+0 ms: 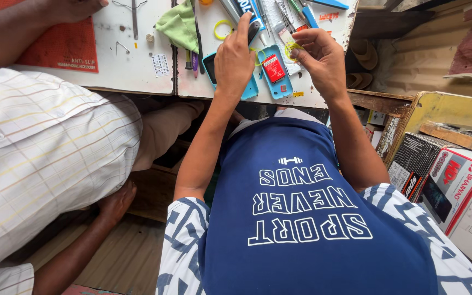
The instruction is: The person removes rubber bands from a smartphone, then uses a small tool to pry open the back cover of a feature phone. They apply adhesive to the phone's interior and reassemble it.
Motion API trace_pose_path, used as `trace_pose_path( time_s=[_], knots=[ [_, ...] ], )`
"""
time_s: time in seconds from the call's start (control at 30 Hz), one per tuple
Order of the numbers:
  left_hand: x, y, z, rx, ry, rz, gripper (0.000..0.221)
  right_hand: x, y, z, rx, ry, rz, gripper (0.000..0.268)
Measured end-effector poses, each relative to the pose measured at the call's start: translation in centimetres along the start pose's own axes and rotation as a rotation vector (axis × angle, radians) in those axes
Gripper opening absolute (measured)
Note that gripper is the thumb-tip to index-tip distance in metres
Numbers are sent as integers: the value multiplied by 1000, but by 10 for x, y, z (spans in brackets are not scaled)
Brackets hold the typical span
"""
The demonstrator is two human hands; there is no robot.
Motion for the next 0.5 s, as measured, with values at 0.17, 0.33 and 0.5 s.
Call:
trace_pose_path(
  time_s=[0.17, 0.33, 0.5],
  knots=[
    [-5, -9, 4, 49, -58, 56, 75, 2, 3, -2, -8, 1, 14, 26],
    [6, -5, 11, 104, -108, -170, 68, -3, 11, -2, -62, 9, 78, 25],
    [36, 13, 1, 132, -214, -649, 57, -17, 12, -2, -138, -52, 187, 26]
  ],
)
Point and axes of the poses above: each hand's wrist, its own z-axis towards the middle knuckle, its own x-axis out of the back of the hand, y = z × x, the point moved 9 cm from there along z, towards the middle knuckle, and after that the axes turned 4 degrees about -x, right-handed, at the moved point
